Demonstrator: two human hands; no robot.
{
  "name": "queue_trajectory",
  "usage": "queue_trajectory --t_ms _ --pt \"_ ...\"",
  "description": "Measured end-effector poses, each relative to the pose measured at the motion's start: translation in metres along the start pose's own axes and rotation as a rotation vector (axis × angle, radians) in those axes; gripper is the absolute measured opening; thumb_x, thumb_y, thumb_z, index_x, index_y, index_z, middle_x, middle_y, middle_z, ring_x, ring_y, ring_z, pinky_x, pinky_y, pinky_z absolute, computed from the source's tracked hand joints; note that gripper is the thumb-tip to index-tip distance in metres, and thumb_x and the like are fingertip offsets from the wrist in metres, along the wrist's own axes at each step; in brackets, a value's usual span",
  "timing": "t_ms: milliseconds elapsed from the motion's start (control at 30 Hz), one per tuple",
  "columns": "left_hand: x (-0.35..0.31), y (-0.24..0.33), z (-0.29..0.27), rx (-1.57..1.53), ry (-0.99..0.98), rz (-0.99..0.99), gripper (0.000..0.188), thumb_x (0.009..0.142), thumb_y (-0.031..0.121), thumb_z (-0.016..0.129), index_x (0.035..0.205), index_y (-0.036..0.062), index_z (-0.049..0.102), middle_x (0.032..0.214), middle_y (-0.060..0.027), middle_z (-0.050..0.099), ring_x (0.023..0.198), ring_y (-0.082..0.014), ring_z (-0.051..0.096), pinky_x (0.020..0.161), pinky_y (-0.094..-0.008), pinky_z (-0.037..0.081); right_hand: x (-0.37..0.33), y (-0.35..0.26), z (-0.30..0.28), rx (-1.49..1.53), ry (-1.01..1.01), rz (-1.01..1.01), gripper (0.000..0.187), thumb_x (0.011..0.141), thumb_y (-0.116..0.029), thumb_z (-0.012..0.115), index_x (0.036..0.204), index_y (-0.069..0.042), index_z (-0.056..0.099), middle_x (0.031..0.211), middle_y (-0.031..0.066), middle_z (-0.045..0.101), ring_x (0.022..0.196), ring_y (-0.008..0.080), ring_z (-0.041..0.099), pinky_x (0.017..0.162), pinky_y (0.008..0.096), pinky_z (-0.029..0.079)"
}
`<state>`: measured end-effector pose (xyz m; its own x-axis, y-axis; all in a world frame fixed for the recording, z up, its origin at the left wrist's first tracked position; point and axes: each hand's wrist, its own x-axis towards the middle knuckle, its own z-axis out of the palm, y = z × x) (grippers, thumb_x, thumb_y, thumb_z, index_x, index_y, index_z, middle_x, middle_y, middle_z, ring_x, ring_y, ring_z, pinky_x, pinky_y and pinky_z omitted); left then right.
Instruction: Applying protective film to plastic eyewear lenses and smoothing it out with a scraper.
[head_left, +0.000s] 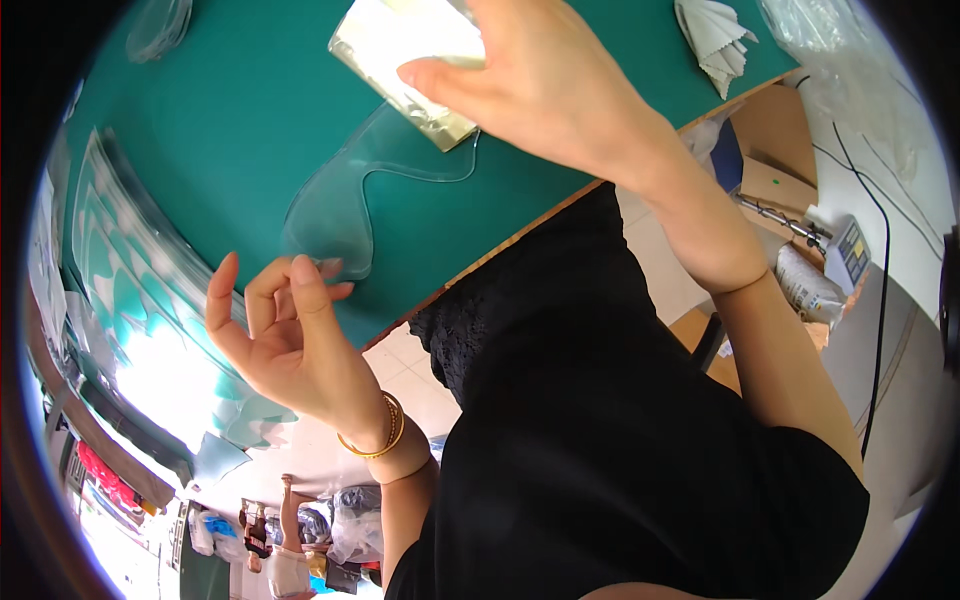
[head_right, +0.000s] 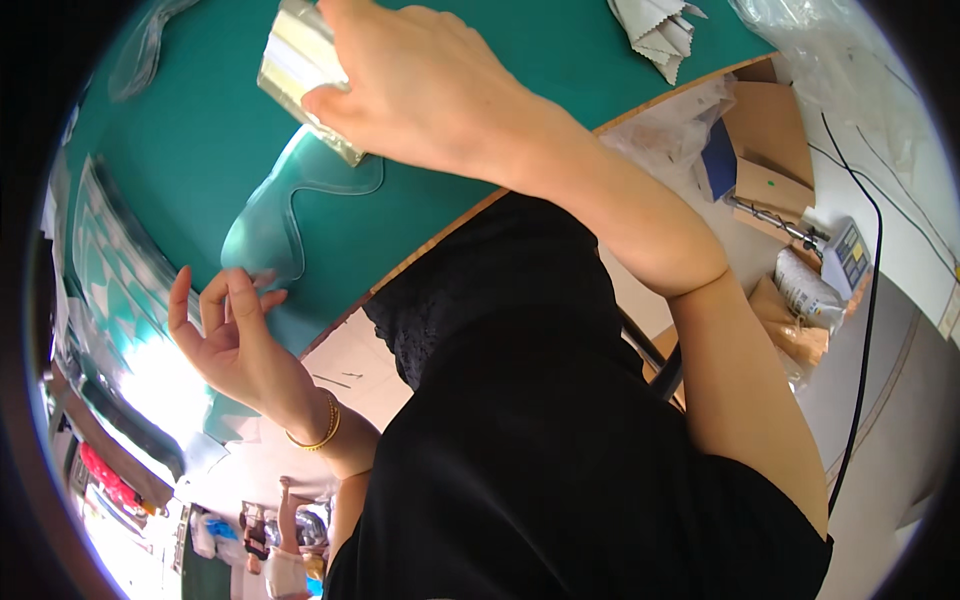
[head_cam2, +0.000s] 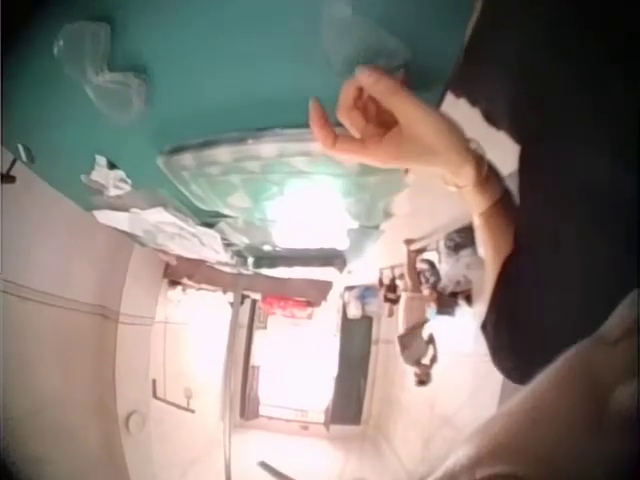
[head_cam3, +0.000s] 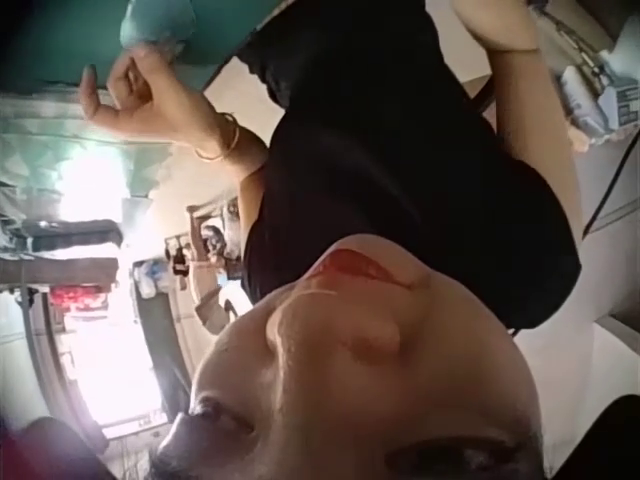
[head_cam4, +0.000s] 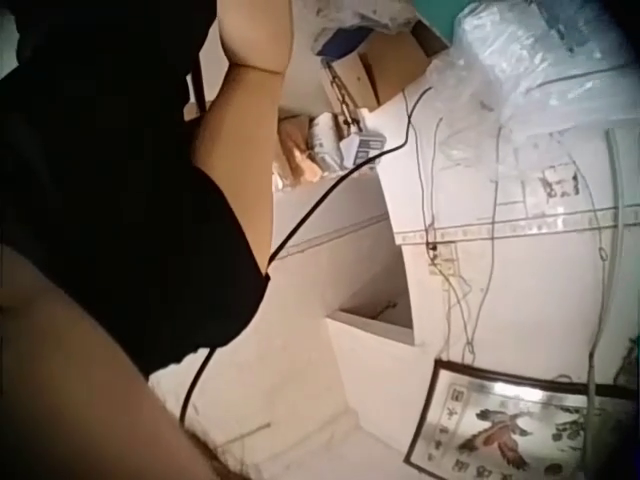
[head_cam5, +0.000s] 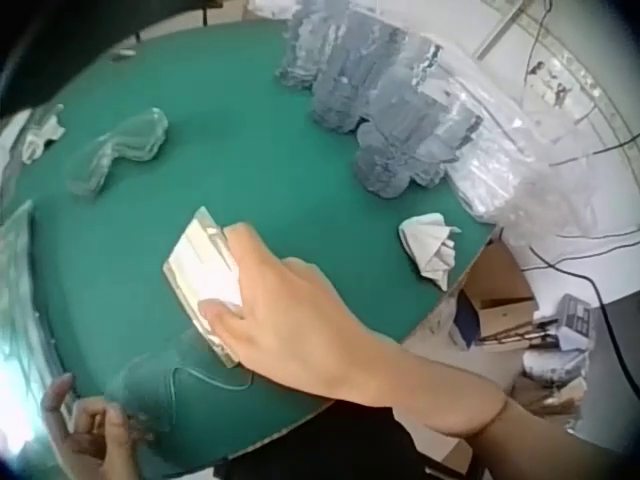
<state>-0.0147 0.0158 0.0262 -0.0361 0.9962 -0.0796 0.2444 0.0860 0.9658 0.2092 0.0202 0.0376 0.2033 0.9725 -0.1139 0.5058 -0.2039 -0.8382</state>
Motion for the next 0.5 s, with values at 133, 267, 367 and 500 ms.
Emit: queue_trajectory --t_ms 133,267,367,500 --pt "0.002 -0.005 -0.001 -0.022 -0.022 -0.018 0.045 0.092 -0.002 0.065 0.131 -0.0022 0.042 0.087 -0.0085 0.065 0.076 -0.0154 0.066 0.067 -0.0245 0.055 0.002 -0.001 0.031 -0.209 0.07 -0.116 0.033 0.082 -0.017 0.067 0.097 0.009 0.054 0.07 0.0249 0.066 0.065 0.0394 0.068 0.063 0.0457 0.056" --pt "0.006 -0.008 -0.007 -0.03 -0.032 -0.039 0.044 0.093 -0.003 0.064 0.131 -0.0021 0.042 0.088 -0.0086 0.066 0.076 -0.0145 0.065 0.069 -0.0252 0.056 0.004 -0.003 0.031 -0.173 0.077 -0.171 0.035 0.083 -0.02 0.069 0.097 0.008 0.054 0.07 0.0236 0.066 0.066 0.0411 0.068 0.063 0.0473 0.054" --pt "0.007 -0.015 -0.009 -0.055 -0.03 -0.051 0.045 0.092 -0.003 0.064 0.131 -0.0023 0.042 0.089 -0.0085 0.066 0.076 -0.0137 0.065 0.07 -0.0254 0.057 -0.004 0.005 0.014 -0.191 0.237 -0.286 0.035 0.083 -0.02 0.07 0.096 0.007 0.052 0.069 0.0224 0.066 0.066 0.0408 0.067 0.06 0.0469 0.053" --pt "0.007 -0.016 -0.008 -0.089 -0.044 -0.055 0.045 0.092 -0.003 0.064 0.131 -0.0024 0.041 0.089 -0.0084 0.066 0.076 -0.0131 0.065 0.07 -0.0255 0.056 -0.014 -0.007 0.012 -0.07 -0.004 0.117 0.042 0.089 -0.02 0.068 0.108 0.005 0.041 0.082 0.0338 0.061 0.077 0.0501 0.062 0.062 0.05 0.049"
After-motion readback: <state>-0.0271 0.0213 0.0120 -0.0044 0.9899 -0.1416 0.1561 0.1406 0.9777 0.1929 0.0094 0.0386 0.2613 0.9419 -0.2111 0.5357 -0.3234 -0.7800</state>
